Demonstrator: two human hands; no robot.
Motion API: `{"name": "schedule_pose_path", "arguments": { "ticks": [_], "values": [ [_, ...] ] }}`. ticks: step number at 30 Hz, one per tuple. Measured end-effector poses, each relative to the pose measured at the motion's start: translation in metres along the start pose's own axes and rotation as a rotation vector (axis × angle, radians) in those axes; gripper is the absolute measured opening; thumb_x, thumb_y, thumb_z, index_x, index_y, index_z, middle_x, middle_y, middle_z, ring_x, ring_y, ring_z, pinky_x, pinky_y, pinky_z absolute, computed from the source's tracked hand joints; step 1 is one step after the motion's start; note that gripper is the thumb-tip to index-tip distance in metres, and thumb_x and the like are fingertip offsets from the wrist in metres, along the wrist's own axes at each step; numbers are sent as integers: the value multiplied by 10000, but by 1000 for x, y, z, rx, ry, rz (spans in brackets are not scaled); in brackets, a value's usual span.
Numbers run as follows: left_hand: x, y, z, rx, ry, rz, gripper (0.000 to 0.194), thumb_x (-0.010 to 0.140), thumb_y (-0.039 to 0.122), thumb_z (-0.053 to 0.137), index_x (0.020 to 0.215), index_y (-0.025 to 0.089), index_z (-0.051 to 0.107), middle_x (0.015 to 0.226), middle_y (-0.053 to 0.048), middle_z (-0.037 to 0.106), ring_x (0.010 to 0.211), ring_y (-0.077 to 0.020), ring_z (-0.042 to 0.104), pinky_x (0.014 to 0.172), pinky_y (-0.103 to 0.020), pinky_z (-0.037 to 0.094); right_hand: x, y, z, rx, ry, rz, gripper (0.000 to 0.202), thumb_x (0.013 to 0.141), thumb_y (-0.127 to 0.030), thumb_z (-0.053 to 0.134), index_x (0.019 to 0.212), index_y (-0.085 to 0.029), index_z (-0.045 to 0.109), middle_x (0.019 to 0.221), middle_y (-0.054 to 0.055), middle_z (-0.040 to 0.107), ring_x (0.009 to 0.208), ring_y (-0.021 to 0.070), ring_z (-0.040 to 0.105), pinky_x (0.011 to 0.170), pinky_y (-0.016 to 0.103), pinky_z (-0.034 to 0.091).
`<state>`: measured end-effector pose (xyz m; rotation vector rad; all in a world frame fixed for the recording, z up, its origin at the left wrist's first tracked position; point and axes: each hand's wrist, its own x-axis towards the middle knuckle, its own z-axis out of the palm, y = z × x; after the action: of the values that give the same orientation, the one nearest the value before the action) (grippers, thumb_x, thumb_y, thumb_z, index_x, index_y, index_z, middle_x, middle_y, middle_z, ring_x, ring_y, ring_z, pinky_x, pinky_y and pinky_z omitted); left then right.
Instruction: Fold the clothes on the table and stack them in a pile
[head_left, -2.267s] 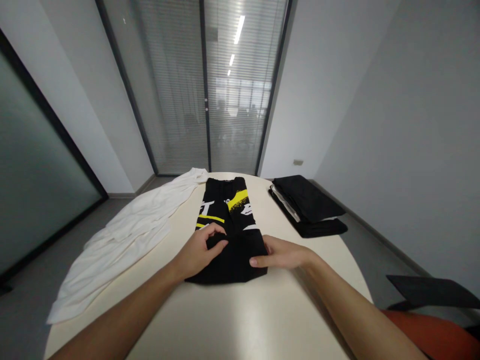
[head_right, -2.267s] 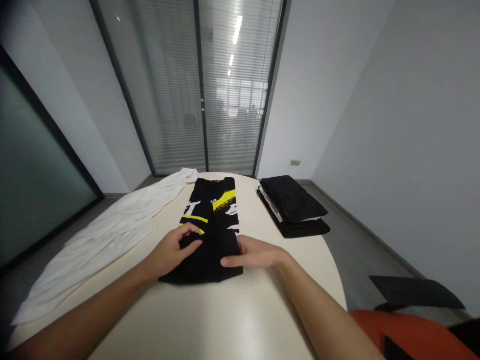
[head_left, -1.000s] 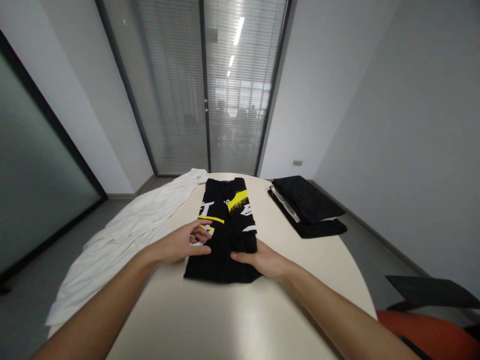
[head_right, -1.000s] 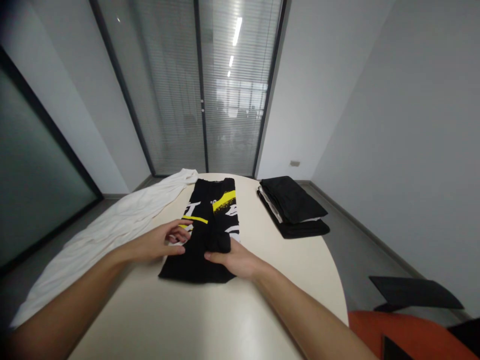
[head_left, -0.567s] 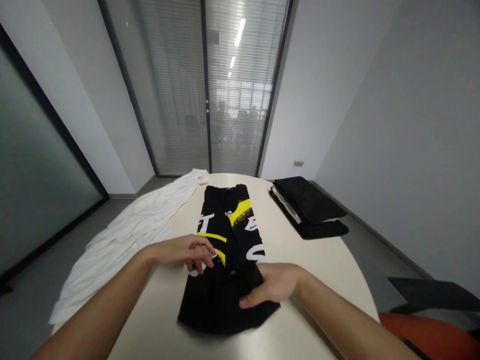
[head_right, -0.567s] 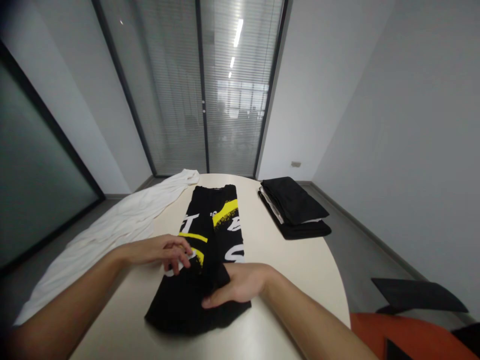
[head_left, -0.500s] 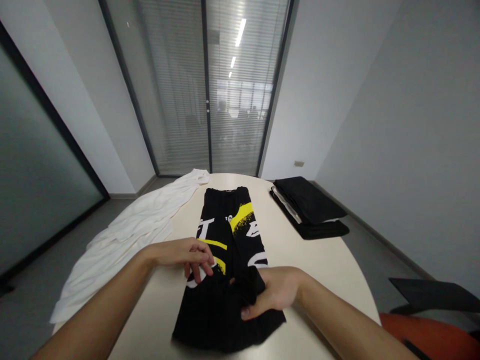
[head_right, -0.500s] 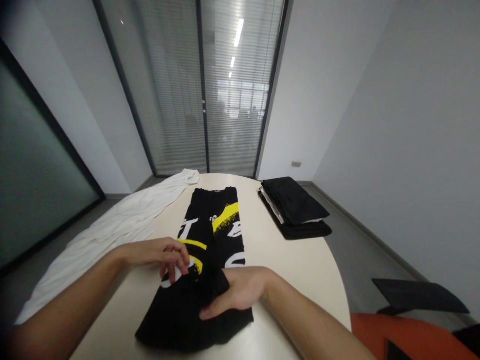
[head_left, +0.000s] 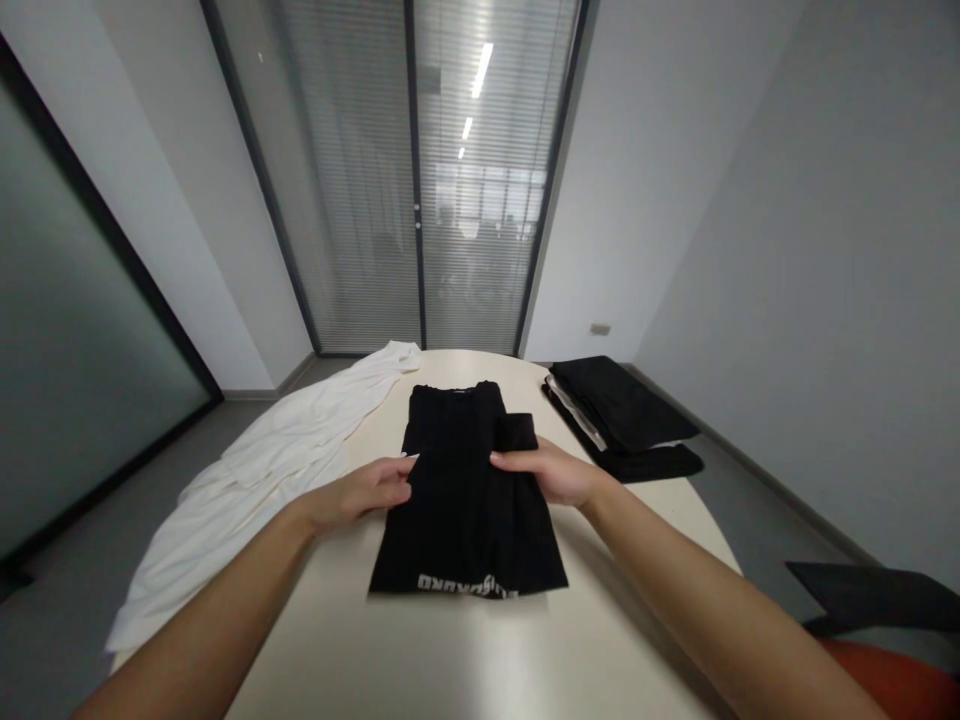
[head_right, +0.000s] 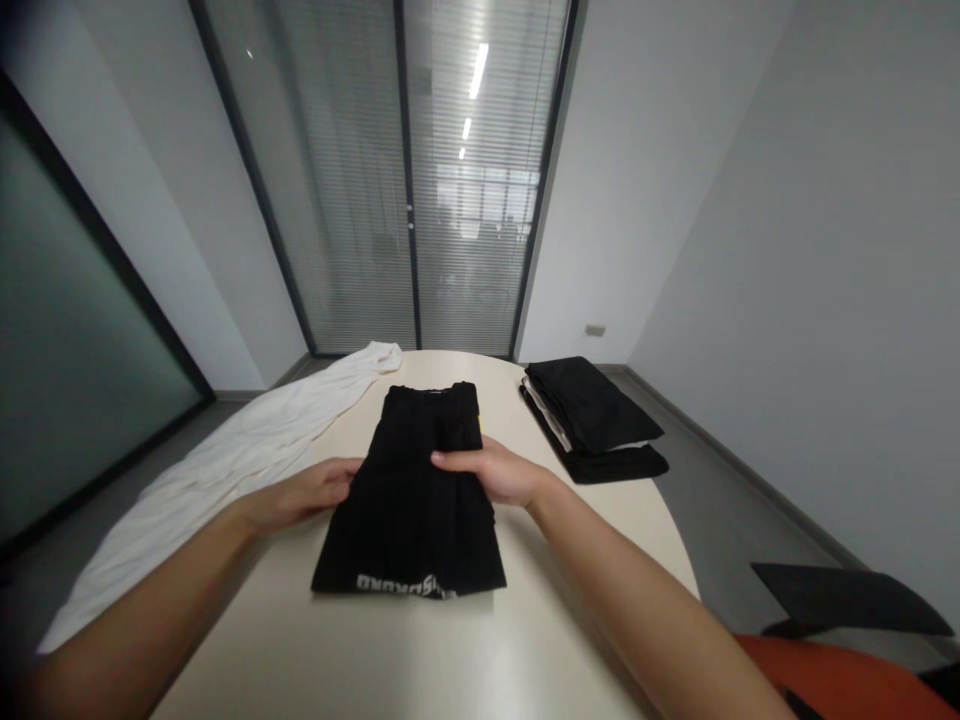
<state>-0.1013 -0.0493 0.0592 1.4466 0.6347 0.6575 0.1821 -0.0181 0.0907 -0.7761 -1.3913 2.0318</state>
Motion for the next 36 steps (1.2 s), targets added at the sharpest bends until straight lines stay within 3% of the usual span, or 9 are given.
{"name": "schedule_pose_path", "arguments": {
  "ticks": [4,8,11,15,19,25,30,33,36],
  "values": [
    [14,3,10,-9,242,126,575,848,395,739,1355,173,581,1285,-127,676,1227,-294,604,1087,-434,432,25,-21,-9,-2,84,-28,362,744,-260,801,1075,-157,695,993,107,770,961,268,734,1001,457,534],
    [32,-1,8,-99,523,169,710,811,454,763,1401,156,505,1158,-134,734,1080,-303,689,966,-435,529,51,-38,-21,-21,166,-47,266,783,-233,762,1028,-146,700,916,100,777,887,258,747,948,442,572],
    [47,-12,-4,-113,634,198,802,776,469,781,1435,156,448,1140,-134,739,1025,-290,710,944,-431,543,75,-40,-33,-41,227,-59,237,799,-222,744,1017,-140,701,911,103,778,861,250,747,933,436,580],
    [64,-43,-24,12,688,239,853,776,384,758,1504,192,357,1289,-138,673,1137,-286,665,1010,-475,507,107,-21,-54,-137,328,-49,234,786,-189,747,1010,-141,703,933,98,776,847,233,739,948,438,565],
    [71,-67,-33,405,739,212,525,837,263,633,1354,186,579,1347,-104,634,1273,-264,572,1128,-473,404,126,7,-71,-259,343,-81,215,780,-179,732,991,-143,713,942,81,772,877,230,724,947,438,555],
    [68,-67,-28,804,789,338,467,931,228,483,1393,198,539,1394,-108,567,1321,-230,508,1165,-457,358,131,8,-87,-490,370,-227,282,759,-273,763,1013,-157,726,1029,64,760,975,236,696,965,420,529],
    [70,-84,-32,996,794,197,505,904,238,499,1401,149,521,1379,-154,567,1313,-275,514,1149,-492,381,135,8,-105,-860,476,-274,349,731,-207,766,1066,-144,697,1036,63,749,963,228,685,963,402,512],
    [72,-90,-33,1039,784,126,527,916,266,490,1425,131,489,1437,-168,521,1357,-289,481,1162,-493,366,132,18,-116,-942,548,-223,442,739,-204,764,1162,-140,654,1115,89,729,991,227,683,965,383,504],
    [70,-89,-31,1073,770,118,537,921,275,488,1440,136,465,1445,-163,517,1358,-287,481,1162,-486,368,124,28,-121,-939,547,-209,408,794,-239,721,1184,-150,641,1112,92,727,982,221,685,943,370,508]
  ]
}}
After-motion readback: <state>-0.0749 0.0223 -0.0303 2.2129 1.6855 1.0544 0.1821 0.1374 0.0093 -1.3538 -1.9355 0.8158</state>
